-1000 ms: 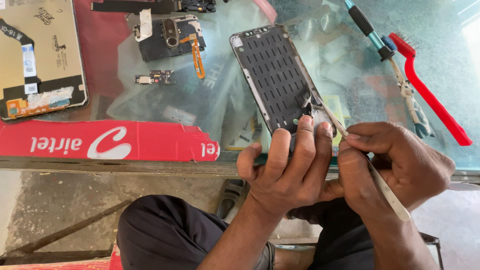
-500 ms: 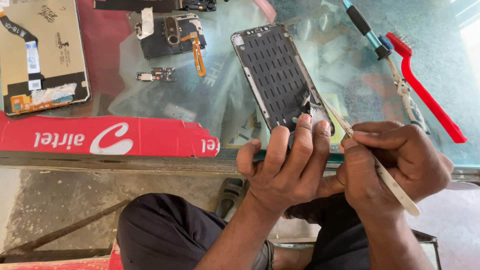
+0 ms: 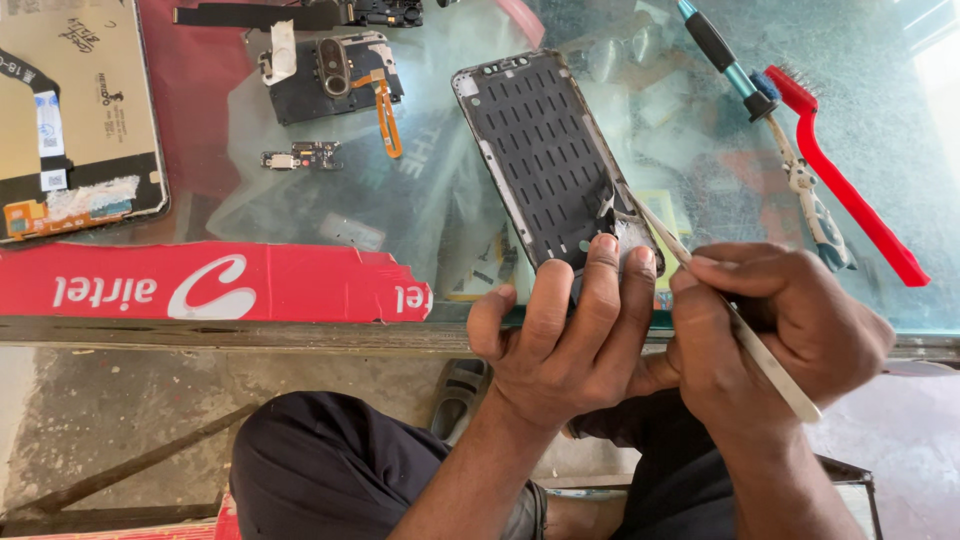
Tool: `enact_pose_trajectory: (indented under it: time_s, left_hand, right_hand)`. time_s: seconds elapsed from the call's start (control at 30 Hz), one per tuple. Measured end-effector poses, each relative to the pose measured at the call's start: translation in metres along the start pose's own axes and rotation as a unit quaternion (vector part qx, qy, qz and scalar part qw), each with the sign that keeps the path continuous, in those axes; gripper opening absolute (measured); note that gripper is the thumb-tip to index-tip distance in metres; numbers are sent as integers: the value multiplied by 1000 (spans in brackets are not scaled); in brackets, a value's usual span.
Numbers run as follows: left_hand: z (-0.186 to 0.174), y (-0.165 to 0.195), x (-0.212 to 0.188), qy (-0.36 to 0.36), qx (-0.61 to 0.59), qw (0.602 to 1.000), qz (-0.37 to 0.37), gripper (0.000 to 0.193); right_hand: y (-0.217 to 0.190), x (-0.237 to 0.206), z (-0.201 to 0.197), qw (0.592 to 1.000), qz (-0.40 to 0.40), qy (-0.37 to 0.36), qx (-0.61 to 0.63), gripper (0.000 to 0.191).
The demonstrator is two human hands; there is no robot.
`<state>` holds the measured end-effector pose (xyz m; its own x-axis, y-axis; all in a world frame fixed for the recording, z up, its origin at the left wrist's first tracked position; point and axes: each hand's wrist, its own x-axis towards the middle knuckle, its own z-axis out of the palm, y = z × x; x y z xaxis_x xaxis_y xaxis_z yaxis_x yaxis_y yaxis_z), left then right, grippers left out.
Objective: The person uses a metal spudger to scrape adhesive residue from the interior of a disassembled smartphone chassis. They repeatedly scrape the same area and occasionally switch to a toothbrush to brush the surface. The person works on a glass table with other phone parts and tools nearby.
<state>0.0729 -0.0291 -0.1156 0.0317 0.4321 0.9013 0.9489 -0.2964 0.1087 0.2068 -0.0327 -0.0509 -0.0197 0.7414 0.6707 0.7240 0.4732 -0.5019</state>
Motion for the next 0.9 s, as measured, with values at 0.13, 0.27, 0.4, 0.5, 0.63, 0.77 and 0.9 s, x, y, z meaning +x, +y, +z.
enact_pose_trajectory:
  time_s: [0.13, 0.27, 0.4, 0.5, 0.63, 0.77, 0.9]
  left_hand:
    - [1, 1, 0, 1, 19, 1000, 1, 22]
    - [2, 1, 4, 15, 8, 1000, -6, 40]
    - [-1, 1, 3, -2, -21, 1000, -7, 41]
    - [0, 2, 2, -4, -5, 1000, -10, 33]
    - [0, 1, 2, 3, -17, 1000, -11, 35]
    - [0, 1, 3, 5, 1, 1000, -7, 28]
    - [-1, 1, 2, -2, -22, 1000, -8, 43]
  right_hand:
    - [-2, 0, -1, 999, 20, 9, 27, 11]
    - [-1, 3, -1, 999, -6, -14, -32, 5]
    - [-1, 4, -2, 999, 20, -10, -23, 6]
    - [-2, 4, -3, 1000, 10, -15, -1, 6]
    - [0, 4, -3, 999, 6, -18, -27, 4]
    - [1, 2, -3, 999, 42, -3, -2, 2]
    - [-1, 1, -3, 999, 39, -5, 3, 6]
